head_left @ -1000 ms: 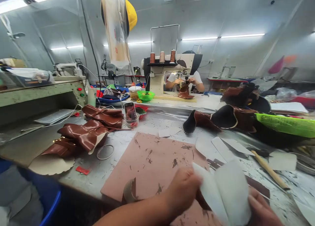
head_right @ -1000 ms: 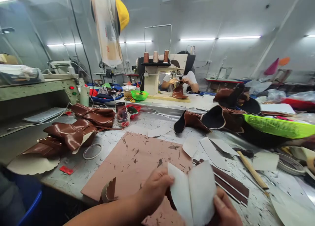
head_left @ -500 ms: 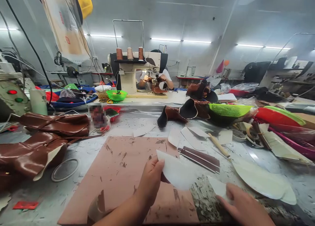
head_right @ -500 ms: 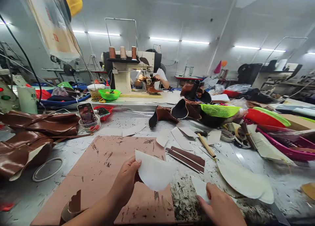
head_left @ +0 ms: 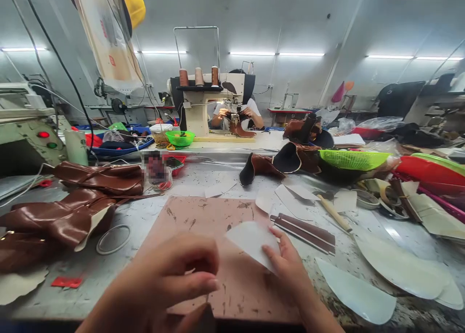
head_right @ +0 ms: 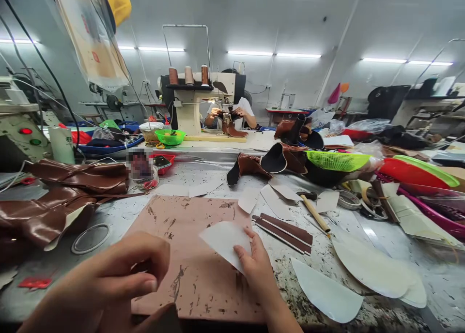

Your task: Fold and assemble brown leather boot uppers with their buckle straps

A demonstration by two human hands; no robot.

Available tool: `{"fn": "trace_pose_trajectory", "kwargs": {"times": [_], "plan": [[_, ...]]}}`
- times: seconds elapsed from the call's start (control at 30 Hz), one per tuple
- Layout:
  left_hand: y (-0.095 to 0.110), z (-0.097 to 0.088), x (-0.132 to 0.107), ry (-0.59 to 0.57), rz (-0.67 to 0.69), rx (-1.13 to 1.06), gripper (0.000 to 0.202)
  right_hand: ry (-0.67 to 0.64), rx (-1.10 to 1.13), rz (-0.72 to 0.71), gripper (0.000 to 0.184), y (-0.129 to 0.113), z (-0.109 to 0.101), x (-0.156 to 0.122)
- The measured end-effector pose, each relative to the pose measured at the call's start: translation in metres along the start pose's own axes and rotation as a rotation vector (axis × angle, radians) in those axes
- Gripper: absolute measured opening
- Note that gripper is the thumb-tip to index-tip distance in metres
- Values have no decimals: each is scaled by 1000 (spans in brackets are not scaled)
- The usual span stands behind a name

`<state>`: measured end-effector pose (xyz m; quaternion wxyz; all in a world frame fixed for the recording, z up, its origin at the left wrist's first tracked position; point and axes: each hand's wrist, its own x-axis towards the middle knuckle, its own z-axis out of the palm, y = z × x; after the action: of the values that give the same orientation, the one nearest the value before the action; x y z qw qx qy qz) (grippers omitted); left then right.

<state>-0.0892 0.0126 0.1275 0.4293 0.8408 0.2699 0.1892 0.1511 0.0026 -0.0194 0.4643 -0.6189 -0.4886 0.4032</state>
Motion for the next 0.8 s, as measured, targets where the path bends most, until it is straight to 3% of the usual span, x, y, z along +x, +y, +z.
{"fn": "trace_pose_trajectory", "kwargs": {"times": [0.1,0.17,0.2,0.3,0.33,0.37,0.43,0.5,0.53,0.57,0.6,0.67,0.73,0.8], "plan": [[-2,-18,-33,80,116,-129,23,242,-435,-315,41,7,10,-2],[-9,-23,-47,184,203,-223,19,263,-574,-577,32,2,19,-13],[-12,-24,-51,226,236,-259,18,145,-583,-702,33,-4,24,-21],[-17,-23,-57,282,280,-304,16,-502,-533,-993,39,-27,48,-47],[-17,-21,-57,297,281,-298,15,-673,-509,-1045,34,-33,59,-54],[-17,-18,-57,330,285,-288,15,-773,-475,-1053,25,-39,70,-58],[-19,-7,-57,489,318,-243,15,-774,-452,-882,12,-46,90,-60],[-26,8,-57,740,368,-98,14,-605,-509,-572,12,-49,105,-52],[-33,16,-57,828,394,38,12,-508,-554,-439,15,-51,110,-47],[-41,22,-57,846,402,206,10,-432,-597,-348,21,-51,114,-40],[-50,28,-57,773,375,379,9,-390,-631,-300,29,-52,116,-34],[-70,33,-60,448,207,619,8,-373,-681,-278,40,-53,118,-24],[-87,32,-66,109,-28,668,12,-352,-737,-265,34,-54,113,-16],[-97,31,-75,-112,-185,631,30,-294,-801,-243,28,-53,101,-9]]}}
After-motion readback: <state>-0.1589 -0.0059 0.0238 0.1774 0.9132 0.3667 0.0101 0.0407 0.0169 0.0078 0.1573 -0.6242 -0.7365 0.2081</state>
